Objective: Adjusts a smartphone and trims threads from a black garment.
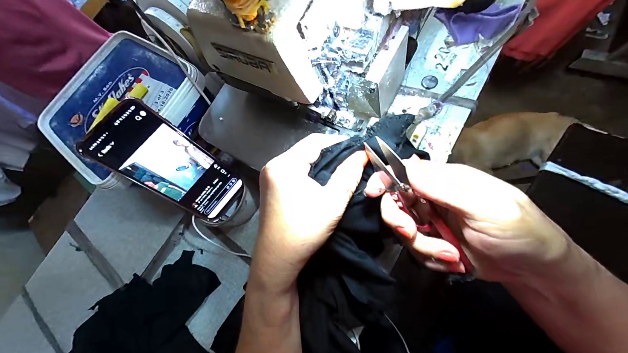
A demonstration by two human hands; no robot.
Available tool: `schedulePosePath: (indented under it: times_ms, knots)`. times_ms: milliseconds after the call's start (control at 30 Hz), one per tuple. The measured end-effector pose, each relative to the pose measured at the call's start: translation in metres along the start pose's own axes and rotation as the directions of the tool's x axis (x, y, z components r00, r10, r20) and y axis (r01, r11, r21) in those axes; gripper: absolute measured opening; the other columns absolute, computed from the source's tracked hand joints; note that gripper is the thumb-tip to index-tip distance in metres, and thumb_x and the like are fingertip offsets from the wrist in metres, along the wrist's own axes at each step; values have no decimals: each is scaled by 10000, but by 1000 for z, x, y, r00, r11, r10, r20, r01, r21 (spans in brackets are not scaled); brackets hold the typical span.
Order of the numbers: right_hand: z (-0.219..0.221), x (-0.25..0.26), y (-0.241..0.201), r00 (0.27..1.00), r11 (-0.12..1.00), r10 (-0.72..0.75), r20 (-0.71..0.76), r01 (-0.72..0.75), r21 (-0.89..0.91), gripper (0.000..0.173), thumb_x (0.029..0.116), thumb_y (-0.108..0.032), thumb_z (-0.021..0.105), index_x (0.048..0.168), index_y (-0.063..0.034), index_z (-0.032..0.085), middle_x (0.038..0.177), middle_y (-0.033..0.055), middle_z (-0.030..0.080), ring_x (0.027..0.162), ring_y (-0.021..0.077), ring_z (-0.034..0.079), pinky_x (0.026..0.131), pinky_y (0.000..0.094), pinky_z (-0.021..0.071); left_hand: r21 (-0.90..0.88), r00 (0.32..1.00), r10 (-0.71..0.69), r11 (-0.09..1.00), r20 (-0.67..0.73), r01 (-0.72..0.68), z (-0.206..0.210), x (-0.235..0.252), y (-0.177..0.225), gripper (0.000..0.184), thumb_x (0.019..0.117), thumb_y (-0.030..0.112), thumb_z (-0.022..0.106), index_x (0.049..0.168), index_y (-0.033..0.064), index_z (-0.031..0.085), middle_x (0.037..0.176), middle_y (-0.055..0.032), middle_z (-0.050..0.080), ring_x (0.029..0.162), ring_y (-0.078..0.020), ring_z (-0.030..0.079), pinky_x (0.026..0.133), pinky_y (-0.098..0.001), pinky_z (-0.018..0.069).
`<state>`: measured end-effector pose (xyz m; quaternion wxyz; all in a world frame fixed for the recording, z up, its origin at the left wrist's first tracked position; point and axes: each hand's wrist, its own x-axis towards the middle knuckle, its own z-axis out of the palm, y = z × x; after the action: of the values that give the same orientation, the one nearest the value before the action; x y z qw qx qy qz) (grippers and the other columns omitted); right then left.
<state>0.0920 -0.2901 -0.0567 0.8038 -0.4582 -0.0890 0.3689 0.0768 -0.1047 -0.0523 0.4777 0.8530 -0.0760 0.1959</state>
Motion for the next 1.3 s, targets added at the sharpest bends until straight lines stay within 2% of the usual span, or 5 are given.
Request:
schedulePosePath:
  times_ms: [200,467,700,1300]
  knots:
    - [1,1,-1,1000,1000,13,-22,-13,-1,370,1099,-186,240,1025,-94,590,632,-71,551,424,-58,447,398,83,397,-40,999,37,999,17,-36,0,0,-2,163,866,22,734,1029,12,730,907,25,727,818,53,664,756,-111,551]
    - [-1,4,0,1000,1000,-17,-10,17,-22,352,1091,-165,259,1018,-91,595,632,-65,549,430,-57,444,403,75,386,-7,996,83,997,31,-83,1,0,-4,130,878,18,712,1008,6,718,887,12,711,804,52,650,749,-108,539]
    - [0,3,0,1000,999,-8,2,8,-31,346,1093,-169,263,1032,-88,594,628,-70,543,428,-56,441,402,79,388,12,998,53,999,16,-53,0,1,-3,166,885,32,707,1050,12,723,918,16,720,826,58,654,763,-101,536]
    - [-2,5,0,1000,1000,-16,26,15,10,364,1097,-194,244,1039,-93,589,641,-67,546,434,-56,449,408,80,399,-28,997,76,997,29,-75,0,1,-3,174,879,10,713,1053,0,720,932,13,723,843,52,659,780,-107,543]
